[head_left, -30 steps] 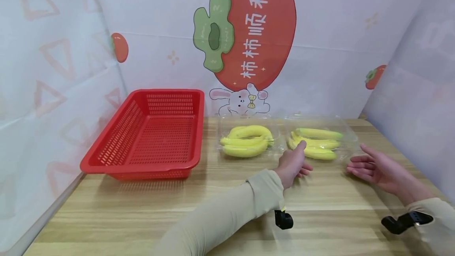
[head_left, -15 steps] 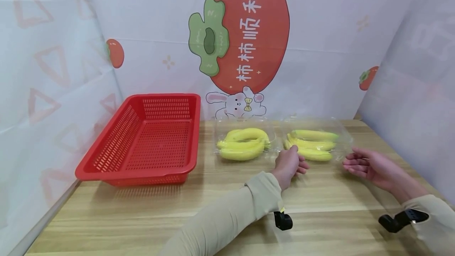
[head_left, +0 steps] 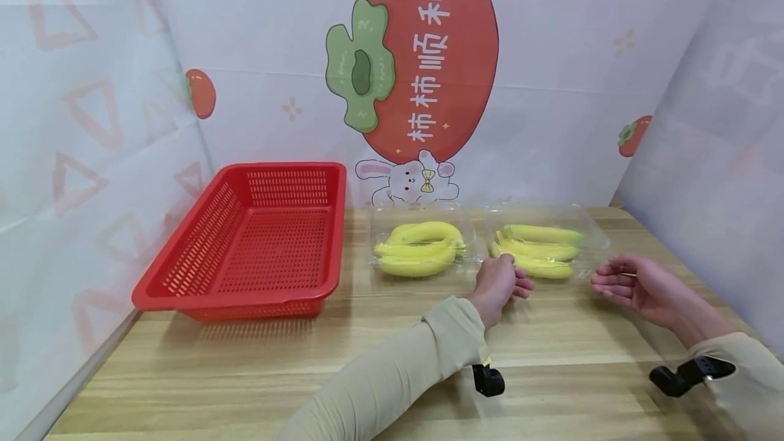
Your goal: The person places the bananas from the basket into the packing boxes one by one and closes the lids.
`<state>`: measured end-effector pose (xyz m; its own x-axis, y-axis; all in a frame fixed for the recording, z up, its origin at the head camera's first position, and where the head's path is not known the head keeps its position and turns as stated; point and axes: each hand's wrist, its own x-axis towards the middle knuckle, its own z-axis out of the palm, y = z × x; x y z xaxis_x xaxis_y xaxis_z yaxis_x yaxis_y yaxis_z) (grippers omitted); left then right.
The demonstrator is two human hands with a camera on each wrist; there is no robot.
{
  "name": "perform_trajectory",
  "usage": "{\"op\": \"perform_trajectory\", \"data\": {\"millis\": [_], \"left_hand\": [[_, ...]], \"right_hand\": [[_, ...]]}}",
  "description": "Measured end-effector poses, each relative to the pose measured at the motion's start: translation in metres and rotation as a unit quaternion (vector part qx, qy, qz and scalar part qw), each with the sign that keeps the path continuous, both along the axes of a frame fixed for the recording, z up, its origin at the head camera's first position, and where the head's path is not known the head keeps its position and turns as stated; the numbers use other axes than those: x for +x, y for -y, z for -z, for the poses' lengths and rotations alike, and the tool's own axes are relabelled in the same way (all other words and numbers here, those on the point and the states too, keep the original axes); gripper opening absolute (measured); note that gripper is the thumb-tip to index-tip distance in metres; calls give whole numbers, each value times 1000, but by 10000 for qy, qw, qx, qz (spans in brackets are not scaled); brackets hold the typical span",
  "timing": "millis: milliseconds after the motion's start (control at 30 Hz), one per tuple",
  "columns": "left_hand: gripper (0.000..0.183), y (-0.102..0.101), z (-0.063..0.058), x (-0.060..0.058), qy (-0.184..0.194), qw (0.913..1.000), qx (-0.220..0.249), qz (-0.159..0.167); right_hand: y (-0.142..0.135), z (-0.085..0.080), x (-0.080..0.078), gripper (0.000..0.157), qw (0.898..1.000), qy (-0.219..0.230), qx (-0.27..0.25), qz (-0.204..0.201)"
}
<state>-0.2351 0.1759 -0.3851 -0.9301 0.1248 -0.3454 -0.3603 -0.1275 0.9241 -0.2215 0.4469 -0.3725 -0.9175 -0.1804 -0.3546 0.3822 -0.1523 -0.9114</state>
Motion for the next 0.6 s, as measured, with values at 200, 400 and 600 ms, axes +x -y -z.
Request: {"op": "perform_trajectory", "data": {"millis": [200,400,600], "left_hand": [[33,0,1,0,-97,9999,-60,61],[31,0,2,1,-136,9998,-63,92],[33,-1,3,1,-192,9997,-97,74]], "right_hand": [[0,0,0,48,9997,181,-25,176],[-1,1,1,46,9994,76,-82,334],[-2,3,0,44,9991,-6,-138,401]]}}
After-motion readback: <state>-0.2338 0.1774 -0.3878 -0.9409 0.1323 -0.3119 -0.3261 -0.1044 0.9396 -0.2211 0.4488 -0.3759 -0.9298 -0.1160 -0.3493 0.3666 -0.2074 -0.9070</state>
